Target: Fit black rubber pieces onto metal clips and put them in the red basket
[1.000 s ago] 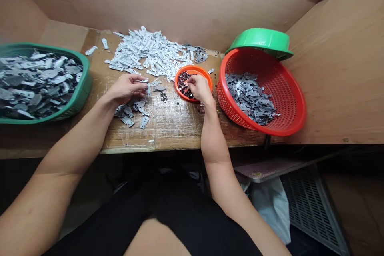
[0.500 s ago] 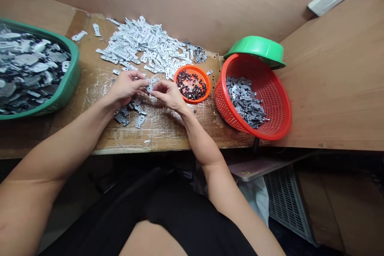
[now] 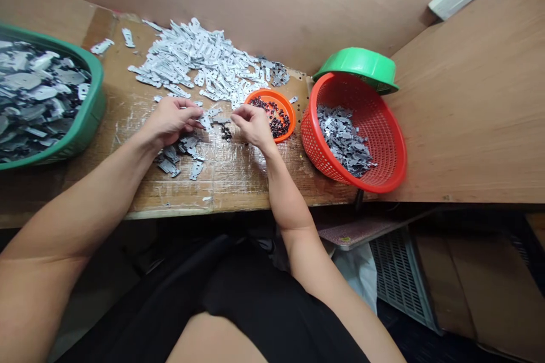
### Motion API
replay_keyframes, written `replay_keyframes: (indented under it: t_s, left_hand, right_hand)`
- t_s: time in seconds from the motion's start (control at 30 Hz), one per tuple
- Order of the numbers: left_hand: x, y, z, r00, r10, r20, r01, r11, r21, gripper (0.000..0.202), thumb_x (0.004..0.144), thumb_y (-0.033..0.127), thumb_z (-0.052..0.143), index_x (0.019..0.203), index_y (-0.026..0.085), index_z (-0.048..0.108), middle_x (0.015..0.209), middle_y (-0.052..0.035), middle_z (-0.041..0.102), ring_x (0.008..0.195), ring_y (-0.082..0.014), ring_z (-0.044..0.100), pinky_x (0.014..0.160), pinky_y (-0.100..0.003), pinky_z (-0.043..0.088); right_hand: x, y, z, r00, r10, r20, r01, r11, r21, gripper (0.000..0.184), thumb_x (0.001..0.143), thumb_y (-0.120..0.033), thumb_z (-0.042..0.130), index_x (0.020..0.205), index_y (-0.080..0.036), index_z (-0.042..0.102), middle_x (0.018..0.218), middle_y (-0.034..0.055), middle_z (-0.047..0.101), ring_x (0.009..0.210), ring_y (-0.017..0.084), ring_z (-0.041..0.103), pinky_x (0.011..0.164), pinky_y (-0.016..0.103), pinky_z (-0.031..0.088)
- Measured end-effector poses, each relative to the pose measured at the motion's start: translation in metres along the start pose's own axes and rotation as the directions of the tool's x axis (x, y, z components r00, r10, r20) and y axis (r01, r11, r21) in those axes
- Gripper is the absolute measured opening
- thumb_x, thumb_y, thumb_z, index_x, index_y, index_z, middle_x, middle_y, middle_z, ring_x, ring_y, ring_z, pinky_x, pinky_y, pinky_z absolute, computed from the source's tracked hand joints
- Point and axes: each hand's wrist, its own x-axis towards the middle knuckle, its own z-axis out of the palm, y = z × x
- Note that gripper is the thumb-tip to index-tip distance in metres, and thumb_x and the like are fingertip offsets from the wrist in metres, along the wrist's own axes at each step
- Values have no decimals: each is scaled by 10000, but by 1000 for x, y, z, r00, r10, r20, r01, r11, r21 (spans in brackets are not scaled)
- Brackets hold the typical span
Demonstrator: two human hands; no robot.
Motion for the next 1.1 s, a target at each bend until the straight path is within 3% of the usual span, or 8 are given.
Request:
replay_keyframes:
  t_s: [0.07, 0.17, 0.23, 0.43, 0.6, 0.73, 0.97, 1.1]
  left_hand:
    - [0, 5, -4, 1000, -16, -14, 16, 1000, 0, 362, 965, 6, 926, 814, 223, 679, 718, -26, 671, 759, -212, 812, 590, -301, 325]
    - [0, 11, -9, 1000, -12, -24, 12, 1000, -2, 350, 1037, -3, 862, 838, 214, 673, 744, -22, 677, 808, -200, 830, 617, -308, 331]
    - [2, 12, -12, 999, -8, -39, 8, 1000, -1, 321, 1051, 6, 845, 863, 209, 682, 764, -25, 694, 833, -200, 833, 635, -308, 353]
    - [11, 5, -17, 999, 1, -47, 0, 1000, 15, 286, 931, 139, 976, 874, 238, 714, 764, -43, 724, 905, -277, 871, 661, -331, 437]
    - [7, 5, -15, 999, 33, -15, -33, 999, -21, 289, 896, 54, 924, 793, 223, 714, 772, -46, 728, 759, -210, 806, 637, -324, 393]
    - [6, 3, -12, 996, 87, -15, -87, 996, -28, 321, 834, 44, 959, 766, 229, 705, 745, -45, 724, 695, -209, 779, 617, -321, 392]
    - [5, -1, -8, 994, 101, 28, -101, 995, -25, 314, 888, 40, 919, 731, 221, 716, 729, -55, 723, 720, -208, 791, 604, -289, 383]
    - [0, 0, -5, 995, 73, 67, -71, 997, -31, 344, 910, 43, 972, 736, 210, 726, 747, -59, 739, 706, -199, 792, 601, -284, 383]
  right_hand:
    - [-4, -3, -22, 1000, 9, -26, -14, 980, -200, 245, 1036, -141, 861, 833, -241, 766, 774, -22, 683, 778, 188, 585, 852, 418, 498]
    - [-14, -13, -34, 987, 63, 147, -4, 928, -373, 263, 1021, -71, 835, 815, -226, 778, 794, -5, 717, 804, 196, 619, 912, 430, 524]
    - [-19, -19, -23, 969, 70, 237, 45, 894, -446, 228, 1061, -84, 816, 876, -217, 818, 881, 32, 794, 857, 215, 680, 961, 433, 553]
    - [-23, -8, 27, 968, 51, 244, 133, 724, -677, 213, 1190, -139, 688, 1058, -199, 844, 1150, 187, 904, 1080, 344, 797, 1070, 485, 598]
    - [-24, 14, 31, 969, -60, 240, 201, 755, -624, 137, 1143, -138, 712, 1066, -250, 726, 1246, 193, 857, 1136, 355, 747, 1070, 497, 599]
    - [-24, 10, 24, 954, -128, 271, 246, 854, -459, 214, 1112, -145, 709, 984, -291, 619, 1069, 116, 806, 1019, 310, 701, 1050, 485, 581]
    - [-18, -21, 14, 973, -112, 203, 125, 991, -51, 189, 1064, -397, 835, 940, -264, 784, 858, 9, 762, 798, 222, 638, 830, 413, 542]
    - [-17, -39, 21, 973, -180, 142, 192, 979, -75, 136, 1056, -327, 876, 956, -271, 803, 927, 29, 808, 891, 241, 681, 938, 448, 601]
